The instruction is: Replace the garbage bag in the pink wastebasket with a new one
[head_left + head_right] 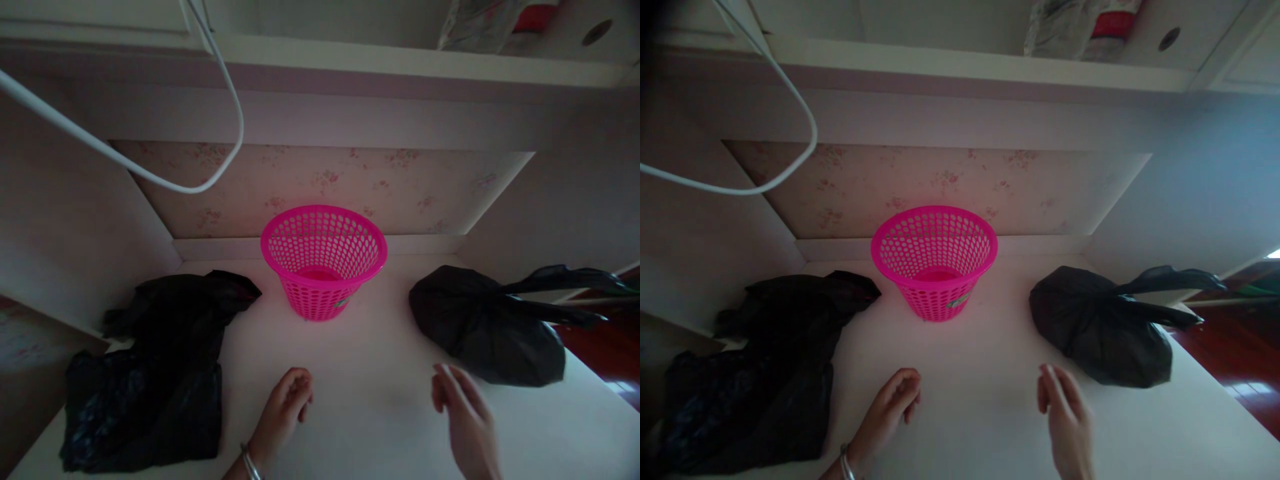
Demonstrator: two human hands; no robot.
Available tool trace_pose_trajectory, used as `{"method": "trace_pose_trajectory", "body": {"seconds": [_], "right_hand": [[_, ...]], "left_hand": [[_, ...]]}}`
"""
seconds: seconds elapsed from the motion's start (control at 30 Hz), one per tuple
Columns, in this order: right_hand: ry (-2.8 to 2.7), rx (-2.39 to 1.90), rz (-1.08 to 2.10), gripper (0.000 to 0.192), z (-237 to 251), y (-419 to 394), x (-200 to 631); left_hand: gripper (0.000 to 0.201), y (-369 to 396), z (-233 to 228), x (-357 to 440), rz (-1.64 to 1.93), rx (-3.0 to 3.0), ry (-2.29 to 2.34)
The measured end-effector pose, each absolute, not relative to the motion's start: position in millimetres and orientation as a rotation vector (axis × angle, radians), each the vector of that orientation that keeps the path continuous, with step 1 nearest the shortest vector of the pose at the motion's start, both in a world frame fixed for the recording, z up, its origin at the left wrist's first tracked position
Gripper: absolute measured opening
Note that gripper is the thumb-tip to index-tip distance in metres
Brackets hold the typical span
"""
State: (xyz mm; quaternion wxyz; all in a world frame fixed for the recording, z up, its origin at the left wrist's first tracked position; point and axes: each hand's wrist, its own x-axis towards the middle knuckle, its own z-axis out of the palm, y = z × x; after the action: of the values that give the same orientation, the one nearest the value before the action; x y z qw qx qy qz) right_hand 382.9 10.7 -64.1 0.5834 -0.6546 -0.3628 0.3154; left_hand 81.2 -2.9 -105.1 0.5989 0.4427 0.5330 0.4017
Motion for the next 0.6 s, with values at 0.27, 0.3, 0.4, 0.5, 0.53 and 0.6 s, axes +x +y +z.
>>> {"method": "trace_pose_trajectory", "body": {"seconds": [0.27, 0.3, 0.4, 0.5, 0.53, 0.6], "right_hand": [[-1.327, -1.353, 1.407, 0.05, -92, 7, 257], [-1.415, -1.36, 1.364, 0.051, -97, 9, 251], [-1.656, -1.389, 1.199, 0.049, -119, 14, 240], [-1.769, -1.422, 1.092, 0.045, -134, 15, 236], [-1.79, -1.434, 1.066, 0.045, -136, 14, 236], [-1.811, -1.446, 1.04, 0.045, -136, 13, 236]], "left_hand": [[0.027, -5, -102, 87, 0.841, 1.105, 1.256], [0.027, -6, -102, 86, 0.84, 1.114, 1.258], [0.033, -8, -101, 83, 0.839, 1.143, 1.258], [0.037, -7, -102, 80, 0.84, 1.155, 1.259], [0.037, -7, -102, 80, 0.838, 1.156, 1.258], [0.038, -6, -102, 80, 0.83, 1.159, 1.254]]}}
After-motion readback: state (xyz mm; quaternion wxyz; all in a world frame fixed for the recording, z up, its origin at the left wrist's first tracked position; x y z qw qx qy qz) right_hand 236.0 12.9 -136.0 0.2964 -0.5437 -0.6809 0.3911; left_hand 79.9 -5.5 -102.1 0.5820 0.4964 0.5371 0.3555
